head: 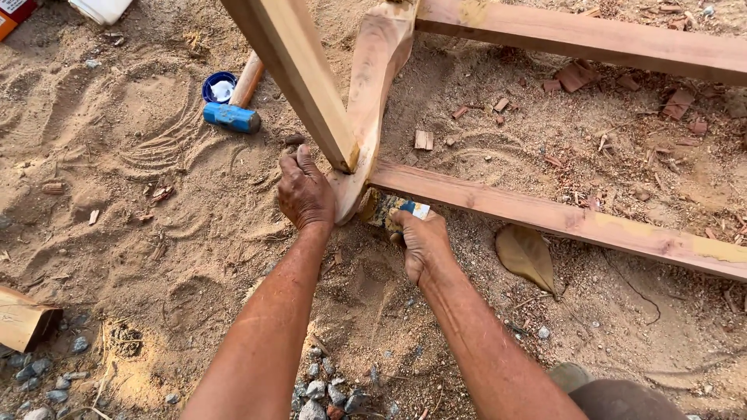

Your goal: Applying wood filler to the joints of a wooden frame and smoothing it with a sanding block.

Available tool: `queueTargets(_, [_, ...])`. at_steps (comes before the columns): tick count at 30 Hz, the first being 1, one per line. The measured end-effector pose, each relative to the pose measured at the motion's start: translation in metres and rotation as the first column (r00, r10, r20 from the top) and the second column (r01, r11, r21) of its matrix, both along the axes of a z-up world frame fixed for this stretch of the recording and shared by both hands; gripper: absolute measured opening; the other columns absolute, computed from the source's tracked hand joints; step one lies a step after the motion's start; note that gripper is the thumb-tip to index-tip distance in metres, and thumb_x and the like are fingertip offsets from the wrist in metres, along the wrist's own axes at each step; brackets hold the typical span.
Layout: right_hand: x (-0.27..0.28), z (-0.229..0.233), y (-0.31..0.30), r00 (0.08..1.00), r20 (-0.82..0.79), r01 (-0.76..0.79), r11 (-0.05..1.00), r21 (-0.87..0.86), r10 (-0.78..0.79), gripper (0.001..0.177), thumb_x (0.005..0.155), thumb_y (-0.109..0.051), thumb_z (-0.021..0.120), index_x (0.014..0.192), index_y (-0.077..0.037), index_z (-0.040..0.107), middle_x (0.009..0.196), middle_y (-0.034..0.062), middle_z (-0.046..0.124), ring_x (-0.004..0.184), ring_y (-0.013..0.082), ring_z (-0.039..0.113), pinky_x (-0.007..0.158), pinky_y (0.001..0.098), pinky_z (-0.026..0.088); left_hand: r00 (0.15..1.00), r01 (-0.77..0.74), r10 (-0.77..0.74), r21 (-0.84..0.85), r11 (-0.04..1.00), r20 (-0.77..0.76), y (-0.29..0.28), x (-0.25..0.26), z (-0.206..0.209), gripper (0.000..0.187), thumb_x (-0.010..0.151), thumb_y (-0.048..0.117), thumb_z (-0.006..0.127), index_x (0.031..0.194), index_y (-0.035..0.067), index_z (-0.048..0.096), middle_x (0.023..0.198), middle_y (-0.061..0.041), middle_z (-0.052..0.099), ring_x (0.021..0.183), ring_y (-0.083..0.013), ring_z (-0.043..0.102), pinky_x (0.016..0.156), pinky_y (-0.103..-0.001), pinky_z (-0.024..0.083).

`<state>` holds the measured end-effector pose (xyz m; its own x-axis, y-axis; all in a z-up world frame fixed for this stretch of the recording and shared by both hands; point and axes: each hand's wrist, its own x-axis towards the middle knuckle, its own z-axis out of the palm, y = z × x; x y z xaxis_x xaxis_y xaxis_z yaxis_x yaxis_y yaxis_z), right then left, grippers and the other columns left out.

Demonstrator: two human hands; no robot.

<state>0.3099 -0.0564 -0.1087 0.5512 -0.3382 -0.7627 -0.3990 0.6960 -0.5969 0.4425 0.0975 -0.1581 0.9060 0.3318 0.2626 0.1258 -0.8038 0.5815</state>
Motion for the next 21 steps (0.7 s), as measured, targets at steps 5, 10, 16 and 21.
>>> queueTargets(5, [-0.002,-0.004,0.001,0.999,-0.047,-0.013,1.000,-0.023,0.012,0.027,0.080,0.006,0.074,0.104,0.004,0.063,0.088,0.0146,0.070,0.066,0.0172,0.061,0.051,0.0236,0.054,1.000,0.009,-0.009,0.005,1.000,0.022,-0.001,-0.002,0.004,0.045,0.110,0.050,0.031,0.099,0.015,0.058,0.059,0.000,0.057,0.049,-0.0122,0.056,0.041,-0.033,0.047])
queueTargets(10, [0.005,-0.003,0.003,0.999,-0.037,-0.004,1.000,0.024,0.005,0.025,0.081,0.004,0.075,0.103,0.004,0.064,0.088,0.0168,0.071,0.065,0.0194,0.062,0.051,0.0259,0.053,1.000,0.014,-0.014,0.010,1.000,-0.010,-0.001,0.000,0.001,0.043,0.112,0.047,0.032,0.099,0.015,0.058,0.062,-0.001,0.058,0.051,-0.0141,0.056,0.044,-0.035,0.047])
queueTargets(16, [0.019,0.021,0.009,0.987,-0.061,-0.153,0.984,-0.094,0.148,0.020,0.079,-0.001,0.073,0.098,0.002,0.067,0.088,0.0195,0.072,0.064,0.0208,0.065,0.043,0.0264,0.050,0.999,0.031,-0.031,-0.016,0.999,0.011,-0.001,-0.001,0.002,0.042,0.111,0.046,0.033,0.099,0.014,0.058,0.064,-0.001,0.059,0.053,-0.0131,0.057,0.046,-0.035,0.049])
queueTargets(21, [0.025,0.047,0.022,0.954,-0.143,-0.290,0.930,-0.225,0.263,0.014,0.081,-0.009,0.073,0.084,0.003,0.067,0.074,0.0127,0.067,0.050,0.0228,0.044,0.038,0.0367,0.035,1.000,0.023,-0.023,-0.018,1.000,-0.011,-0.005,-0.007,0.018,0.040,0.111,0.045,0.035,0.098,0.014,0.057,0.059,-0.001,0.059,0.051,-0.0142,0.060,0.047,-0.035,0.049])
